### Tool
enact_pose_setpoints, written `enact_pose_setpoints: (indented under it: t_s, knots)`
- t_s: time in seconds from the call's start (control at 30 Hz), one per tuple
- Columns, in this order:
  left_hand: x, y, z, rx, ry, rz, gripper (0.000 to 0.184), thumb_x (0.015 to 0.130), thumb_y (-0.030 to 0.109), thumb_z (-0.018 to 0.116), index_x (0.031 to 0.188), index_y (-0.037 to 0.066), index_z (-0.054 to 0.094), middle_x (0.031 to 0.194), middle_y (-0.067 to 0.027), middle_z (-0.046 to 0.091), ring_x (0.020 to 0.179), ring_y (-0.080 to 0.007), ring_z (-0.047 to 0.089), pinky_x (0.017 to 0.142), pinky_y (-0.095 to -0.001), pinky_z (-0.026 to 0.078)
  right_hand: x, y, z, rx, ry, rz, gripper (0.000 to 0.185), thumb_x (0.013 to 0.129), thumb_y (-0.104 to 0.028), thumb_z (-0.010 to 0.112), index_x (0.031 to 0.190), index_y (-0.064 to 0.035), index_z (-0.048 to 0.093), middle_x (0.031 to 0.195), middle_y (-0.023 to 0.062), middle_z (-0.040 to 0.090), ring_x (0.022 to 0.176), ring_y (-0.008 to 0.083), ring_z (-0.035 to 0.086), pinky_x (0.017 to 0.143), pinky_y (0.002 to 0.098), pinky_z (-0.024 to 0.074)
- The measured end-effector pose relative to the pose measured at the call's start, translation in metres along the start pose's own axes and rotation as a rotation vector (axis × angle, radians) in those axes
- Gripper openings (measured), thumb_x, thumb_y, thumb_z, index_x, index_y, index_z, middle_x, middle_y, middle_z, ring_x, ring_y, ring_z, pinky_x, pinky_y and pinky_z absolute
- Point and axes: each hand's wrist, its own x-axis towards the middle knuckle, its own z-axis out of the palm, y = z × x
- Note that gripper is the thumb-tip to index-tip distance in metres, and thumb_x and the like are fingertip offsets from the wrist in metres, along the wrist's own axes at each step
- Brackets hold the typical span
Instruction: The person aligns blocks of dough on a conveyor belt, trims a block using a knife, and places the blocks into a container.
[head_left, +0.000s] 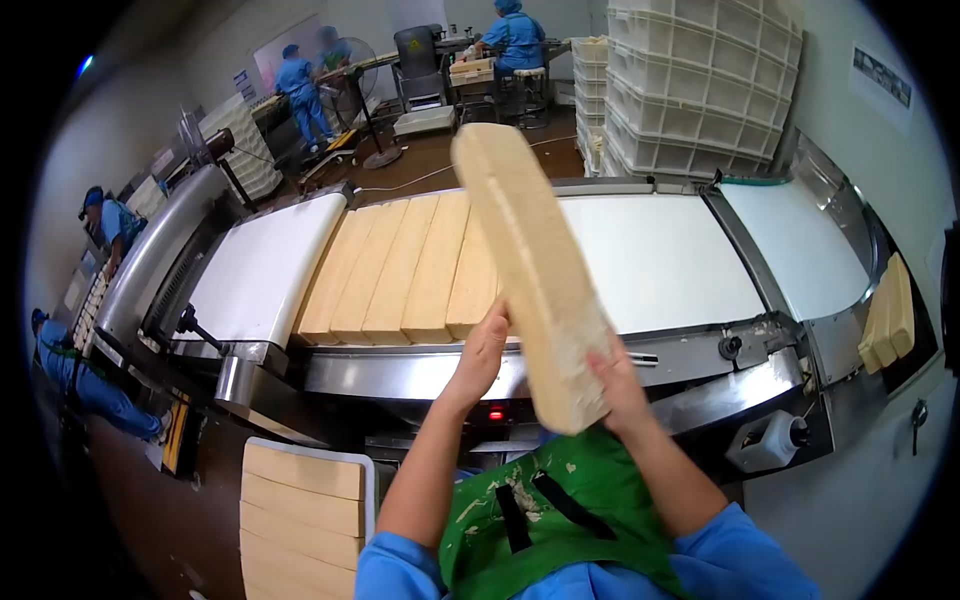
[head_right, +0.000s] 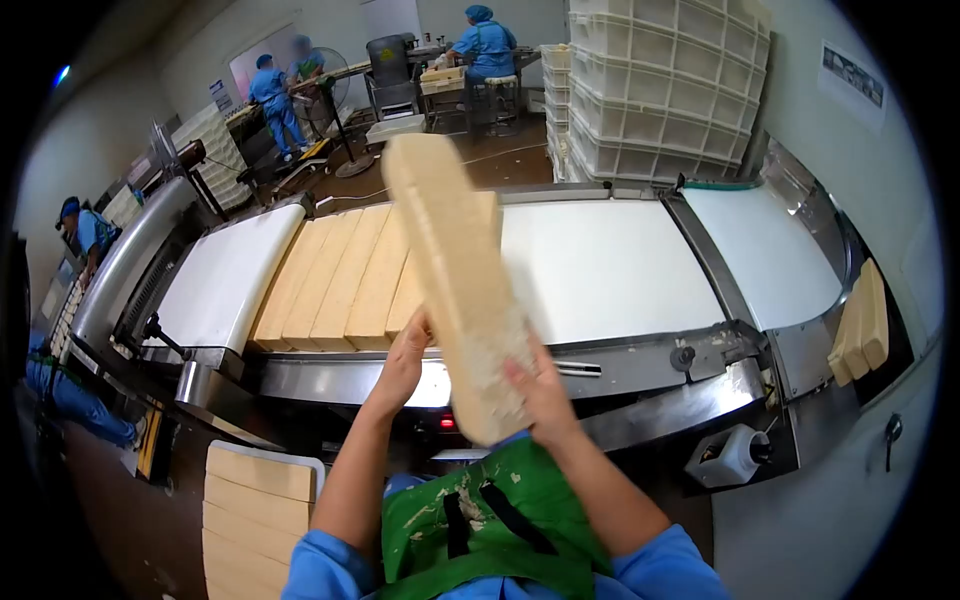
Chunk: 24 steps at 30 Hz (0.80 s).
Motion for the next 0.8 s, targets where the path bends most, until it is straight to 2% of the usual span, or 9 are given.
enact_pose_setpoints:
  t_s: [0.03, 0.1, 0.13, 0.17, 0.2, 0.23, 0.37, 0.7, 0.8]
  knots:
    - [-0.001, -0.004, -0.007, -0.008, 0.015, 0.006, 0.052, 0.1, 0.04, 0.04, 0.127, -0.003, 0.049, 0.124, -0.0128, 0.058, 0.112, -0.0255, 0.056, 0.093, -0.0326, 0.045, 0.013, -0.013, -0.008, -0.009, 0.036, -0.027, 0.067, 0.092, -0.015, 0.06, 0.148, -0.009, 0.024, 0.135, 0.0099, 0.048, 0.116, 0.0188, 0.052, 0.095, 0.0327, 0.0453]
    - [-0.01, -0.011, -0.037, 0.557, -0.003, -0.072, 0.034, 0.097, 0.027, 0.048, 0.11, -0.001, 0.063, 0.105, -0.0146, 0.067, 0.096, -0.0232, 0.063, 0.083, -0.031, 0.048, 0.044, -0.034, -0.037, -0.1, 0.154, -0.062, 0.063, 0.093, -0.017, 0.058, 0.147, -0.0094, 0.026, 0.133, 0.0099, 0.051, 0.112, 0.019, 0.055, 0.092, 0.0343, 0.048]
    - [-0.02, -0.022, -0.05, 0.678, 0.121, -0.128, 0.02, 0.091, 0.014, 0.055, 0.092, -0.001, 0.068, 0.086, -0.0144, 0.068, 0.083, -0.0243, 0.066, 0.075, -0.0314, 0.049, 0.062, -0.042, -0.056, -0.121, 0.167, -0.05, 0.062, 0.093, -0.018, 0.058, 0.147, -0.0098, 0.026, 0.133, 0.0098, 0.051, 0.112, 0.019, 0.055, 0.092, 0.0346, 0.0481]
    - [-0.029, -0.04, -0.071, 0.713, 0.169, -0.173, 0.02, 0.091, 0.015, 0.055, 0.09, -0.001, 0.068, 0.082, -0.0143, 0.068, 0.077, -0.0257, 0.065, 0.069, -0.0332, 0.049, 0.078, -0.048, -0.077, -0.14, 0.184, -0.036, 0.062, 0.094, -0.02, 0.057, 0.147, -0.0102, 0.027, 0.132, 0.0097, 0.051, 0.112, 0.019, 0.056, 0.092, 0.035, 0.0483]
    - [-0.035, -0.046, -0.085, 0.78, 0.236, -0.205, 0.019, 0.089, 0.015, 0.057, 0.085, -0.001, 0.067, 0.079, -0.0139, 0.067, 0.074, -0.0279, 0.063, 0.07, -0.0365, 0.047, 0.094, -0.055, -0.101, -0.147, 0.183, -0.039, 0.062, 0.094, -0.02, 0.057, 0.147, -0.0102, 0.027, 0.132, 0.0097, 0.051, 0.112, 0.019, 0.056, 0.092, 0.035, 0.0483]
    - [-0.039, -0.048, -0.095, 1.084, 0.234, -0.021, 0.019, 0.087, 0.016, 0.058, 0.079, 0.0, 0.066, 0.075, -0.013, 0.064, 0.074, -0.0309, 0.059, 0.077, -0.0402, 0.042, 0.108, -0.063, -0.123, -0.236, 0.224, 0.064, 0.06, 0.094, -0.021, 0.057, 0.146, -0.0104, 0.029, 0.131, 0.0097, 0.053, 0.111, 0.0186, 0.056, 0.09, 0.0346, 0.0482]
    - [-0.04, -0.057, -0.095, 1.071, 0.267, -0.005, 0.015, 0.087, 0.016, 0.058, 0.08, 0.002, 0.061, 0.078, -0.0125, 0.059, 0.081, -0.0321, 0.054, 0.086, -0.0423, 0.037, 0.133, -0.056, -0.138, -0.75, 0.292, 0.141, 0.055, 0.093, -0.023, 0.058, 0.143, -0.0111, 0.038, 0.124, 0.0097, 0.058, 0.108, 0.0177, 0.056, 0.088, 0.0329, 0.0469]
    - [-0.039, -0.054, -0.096, 0.998, 0.098, -0.022, 0.02, 0.083, 0.02, 0.063, 0.094, 0.004, 0.058, 0.092, -0.0125, 0.057, 0.093, -0.0333, 0.051, 0.089, -0.0421, 0.036, 0.167, -0.007, -0.054, -0.769, 0.127, 0.136, 0.056, 0.092, -0.026, 0.06, 0.141, -0.0093, 0.041, 0.121, 0.0096, 0.06, 0.102, 0.016, 0.059, 0.085, 0.0297, 0.0471]
    - [-0.042, -0.06, -0.096, 1.028, 0.033, 0.029, 0.029, 0.084, 0.026, 0.063, 0.099, 0.002, 0.057, 0.097, -0.013, 0.056, 0.094, -0.0325, 0.051, 0.091, -0.0421, 0.036, 0.166, -0.003, -0.05, -1.142, 0.135, 0.11, 0.055, 0.089, -0.027, 0.063, 0.137, -0.0078, 0.045, 0.123, 0.0133, 0.058, 0.108, 0.0232, 0.057, 0.09, 0.0337, 0.0453]
